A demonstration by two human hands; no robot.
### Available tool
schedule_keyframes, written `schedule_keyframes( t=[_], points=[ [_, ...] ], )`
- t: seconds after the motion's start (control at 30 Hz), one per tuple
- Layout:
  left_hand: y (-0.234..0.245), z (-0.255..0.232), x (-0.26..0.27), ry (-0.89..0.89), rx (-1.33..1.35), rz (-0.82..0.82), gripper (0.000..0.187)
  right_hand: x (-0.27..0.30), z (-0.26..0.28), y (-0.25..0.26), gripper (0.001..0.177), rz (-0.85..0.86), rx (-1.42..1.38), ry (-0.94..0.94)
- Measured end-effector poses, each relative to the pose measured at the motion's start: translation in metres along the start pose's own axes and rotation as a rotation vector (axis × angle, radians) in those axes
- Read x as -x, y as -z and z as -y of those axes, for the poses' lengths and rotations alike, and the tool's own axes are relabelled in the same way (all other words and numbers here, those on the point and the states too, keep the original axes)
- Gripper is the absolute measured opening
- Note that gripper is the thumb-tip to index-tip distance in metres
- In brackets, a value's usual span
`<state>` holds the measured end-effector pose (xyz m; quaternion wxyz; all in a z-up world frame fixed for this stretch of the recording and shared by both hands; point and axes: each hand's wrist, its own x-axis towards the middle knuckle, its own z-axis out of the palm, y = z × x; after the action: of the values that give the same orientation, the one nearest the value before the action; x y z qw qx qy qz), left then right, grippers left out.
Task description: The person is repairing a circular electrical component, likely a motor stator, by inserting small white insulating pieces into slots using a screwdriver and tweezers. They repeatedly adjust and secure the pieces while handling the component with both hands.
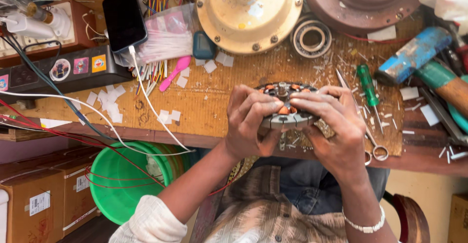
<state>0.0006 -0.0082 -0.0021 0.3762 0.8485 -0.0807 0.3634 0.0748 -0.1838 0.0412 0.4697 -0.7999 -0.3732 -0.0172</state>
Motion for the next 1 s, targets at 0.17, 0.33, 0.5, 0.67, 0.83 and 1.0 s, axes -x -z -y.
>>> schedule_keyframes(
  t=[0.17, 0.33, 0.5, 0.67, 0.83, 1.0],
  points=[
    [-0.004, -0.002, 0.001, 0.009, -0.012, -0.015, 0.034, -0.002, -0.001, 0.004, 0.049, 0.034, -0.001, -0.022],
    [-0.007, -0.002, 0.004, 0.018, -0.033, -0.020, 0.034, -0.001, -0.005, 0.004, 0.048, 0.037, -0.007, -0.033],
    [-0.008, -0.003, 0.006, 0.035, -0.060, -0.013, 0.032, 0.000, -0.012, 0.002, 0.047, 0.020, -0.033, -0.027],
    [-0.002, 0.008, -0.008, -0.090, 0.033, 0.047, 0.045, 0.012, -0.018, 0.004, 0.058, -0.032, -0.119, 0.005],
    [-0.006, -0.006, 0.001, 0.020, -0.282, -0.094, 0.060, 0.038, -0.001, 0.007, 0.055, -0.050, -0.355, -0.293],
    [0.001, -0.043, 0.027, 0.550, 0.032, -0.046, 0.054, 0.050, 0.029, 0.003, 0.053, -0.090, -0.224, -0.375]
  ],
)
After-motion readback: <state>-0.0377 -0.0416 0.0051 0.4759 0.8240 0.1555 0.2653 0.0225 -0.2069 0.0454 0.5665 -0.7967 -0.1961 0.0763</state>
